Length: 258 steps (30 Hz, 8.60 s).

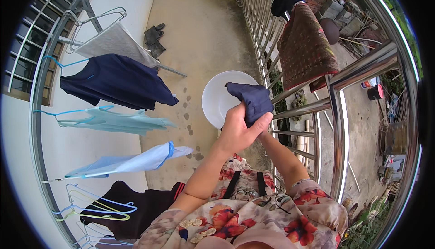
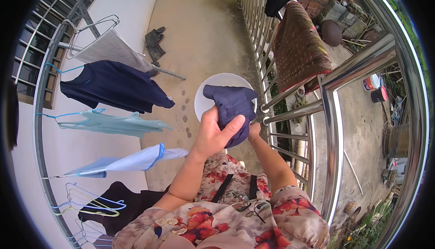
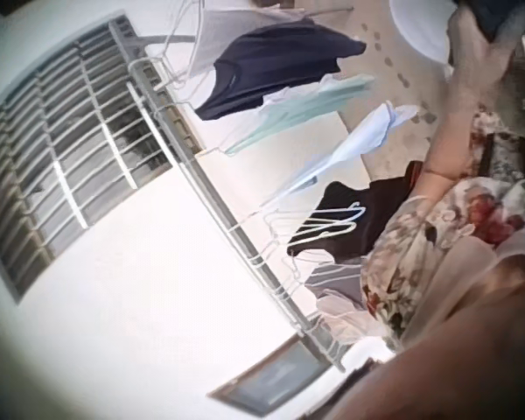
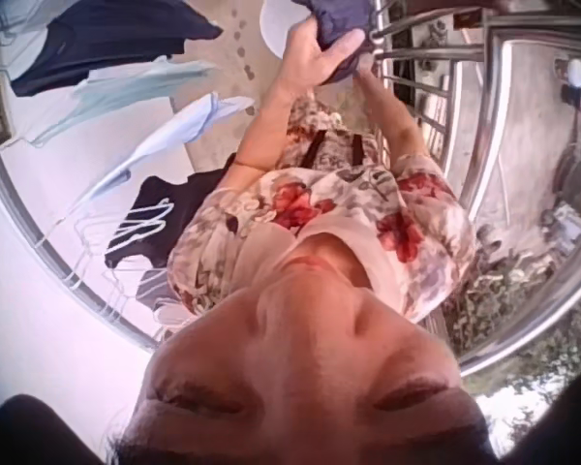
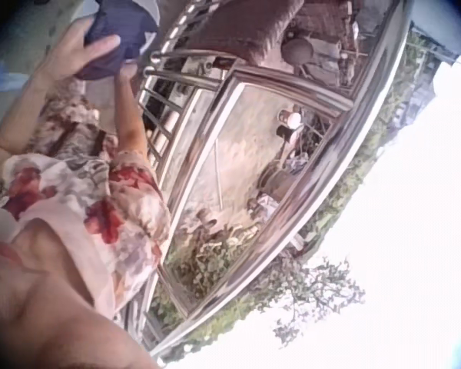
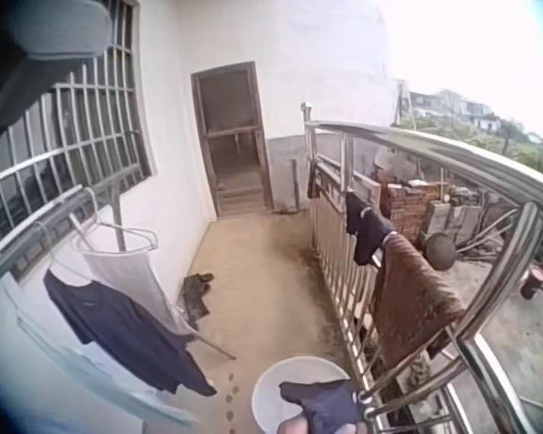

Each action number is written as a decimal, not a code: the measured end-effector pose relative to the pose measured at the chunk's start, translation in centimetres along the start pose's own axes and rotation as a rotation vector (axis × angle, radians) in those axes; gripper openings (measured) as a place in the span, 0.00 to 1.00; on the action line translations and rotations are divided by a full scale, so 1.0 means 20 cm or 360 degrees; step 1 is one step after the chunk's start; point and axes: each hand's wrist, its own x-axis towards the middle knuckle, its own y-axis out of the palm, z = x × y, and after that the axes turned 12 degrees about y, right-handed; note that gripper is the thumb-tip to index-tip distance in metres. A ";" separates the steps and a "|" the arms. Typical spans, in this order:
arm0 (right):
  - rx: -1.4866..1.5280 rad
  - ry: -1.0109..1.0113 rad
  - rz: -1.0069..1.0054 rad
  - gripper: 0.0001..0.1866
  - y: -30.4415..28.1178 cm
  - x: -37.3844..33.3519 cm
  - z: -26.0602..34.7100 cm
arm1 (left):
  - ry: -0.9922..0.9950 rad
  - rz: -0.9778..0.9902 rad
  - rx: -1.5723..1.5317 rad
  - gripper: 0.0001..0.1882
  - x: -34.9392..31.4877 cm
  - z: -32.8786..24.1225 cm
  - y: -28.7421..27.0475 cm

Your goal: The person takes wet garments from a bucket, places them onto hangers, and hangs the hangers on a metal rack. The person then picks up clips and walks into a room to reach into a top-loading washing machine.

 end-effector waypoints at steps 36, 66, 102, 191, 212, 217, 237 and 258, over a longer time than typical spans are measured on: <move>-0.0279 -0.0722 0.0377 0.39 1.13 1.03 1.73 | -0.0620 -0.0203 -0.0131 0.33 1.52 1.58 -1.09; -0.0369 -0.1479 0.1199 0.31 0.03 -0.84 1.20 | 0.0120 -0.0319 0.1057 0.03 0.44 0.42 -0.55; -0.0833 -0.1644 0.1110 0.18 -0.27 -1.82 1.65 | -0.0910 0.0783 0.2244 0.20 -0.23 -0.77 -0.88; -0.0230 0.0805 0.3093 0.20 0.25 -1.74 0.75 | 0.0148 -0.0562 0.0128 0.14 -0.06 -0.68 -0.89; 0.0173 0.0437 0.2436 0.16 0.41 -1.63 0.55 | 0.0223 -0.1185 0.1704 0.29 -1.04 0.01 -0.28; 0.0341 0.0201 0.2470 0.16 0.43 -1.63 0.48 | 0.0220 -0.1270 0.1254 0.29 -1.04 0.18 -0.37; -0.0903 -0.1170 0.1411 0.15 0.33 -1.36 0.73 | -0.0660 -0.0677 0.0062 0.12 -0.64 -0.27 -0.76; -0.1303 -0.1834 0.1511 0.18 0.30 -1.55 0.58 | -0.0372 -0.0212 0.0870 0.30 -0.94 -0.07 0.03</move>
